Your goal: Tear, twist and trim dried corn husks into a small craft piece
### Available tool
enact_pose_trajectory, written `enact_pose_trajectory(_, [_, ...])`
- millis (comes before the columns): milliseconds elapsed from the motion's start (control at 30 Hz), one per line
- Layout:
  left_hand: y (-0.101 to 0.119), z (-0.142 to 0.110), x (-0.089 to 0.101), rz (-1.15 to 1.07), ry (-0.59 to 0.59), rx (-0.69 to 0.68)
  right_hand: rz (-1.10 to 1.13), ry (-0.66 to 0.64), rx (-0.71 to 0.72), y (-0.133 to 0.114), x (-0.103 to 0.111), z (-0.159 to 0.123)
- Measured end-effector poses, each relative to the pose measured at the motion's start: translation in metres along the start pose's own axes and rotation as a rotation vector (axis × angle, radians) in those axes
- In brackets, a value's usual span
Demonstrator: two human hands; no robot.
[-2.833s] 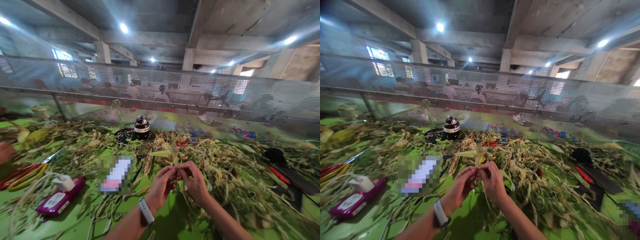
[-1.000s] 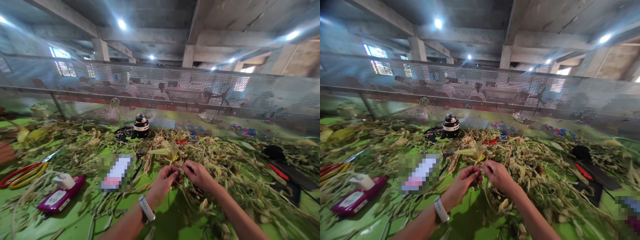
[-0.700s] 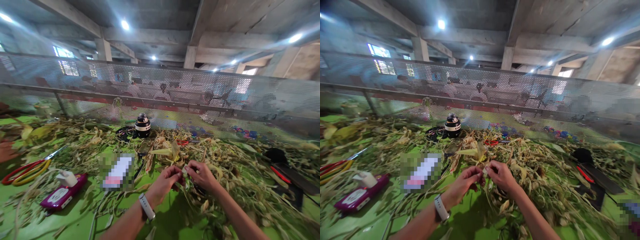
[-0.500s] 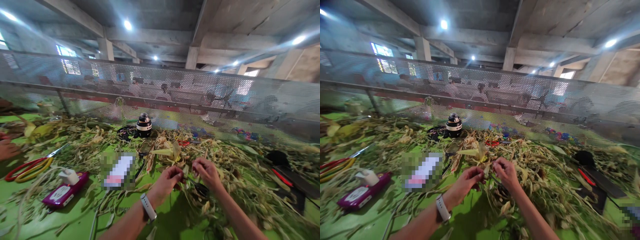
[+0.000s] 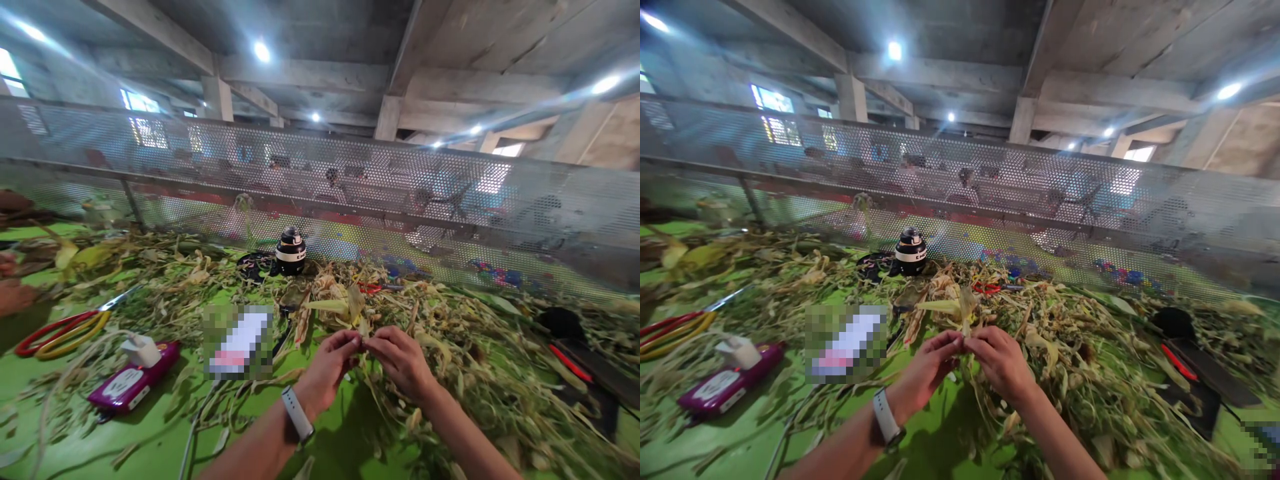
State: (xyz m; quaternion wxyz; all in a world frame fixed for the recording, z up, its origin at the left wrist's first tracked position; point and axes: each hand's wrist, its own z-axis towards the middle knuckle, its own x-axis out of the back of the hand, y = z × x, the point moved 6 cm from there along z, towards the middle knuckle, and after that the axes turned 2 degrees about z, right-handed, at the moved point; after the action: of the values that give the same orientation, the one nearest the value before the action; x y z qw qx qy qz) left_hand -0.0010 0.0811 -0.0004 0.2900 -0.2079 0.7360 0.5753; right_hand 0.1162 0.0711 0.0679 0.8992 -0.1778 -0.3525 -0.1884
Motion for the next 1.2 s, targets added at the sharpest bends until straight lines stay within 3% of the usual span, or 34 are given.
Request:
enact_pose_trajectory(133, [-0.002,0.0,-0.001,-0.074,-0.01,0.021,-0.089,-0.008,0.085,-0.007,0.002,0.001])
enact_pose_trajectory(467, [-0.002,0.003,0.004,-0.044,0.068,-0.003,-0.123,-0.075,0.119,-0.004,-0.006,-0.002])
enact_pose_trajectory(733, [-0.009,0.006,-0.001,-0.2,-0.044,0.095,-0.169,-0.013,0.179,-0.006,-0.011,-0.006])
enact_pose_trajectory(933, [-0.008,0.004,-0.001,-0.194,-0.024,0.019,-0.043,0.127,-0.084,0.0,-0.015,-0.005])
enact_pose_trajectory(1200, [0.0,-0.002,-0.007,0.147,-0.048,-0.191,0.288,0.166,-0.527,0.016,-0.023,-0.014])
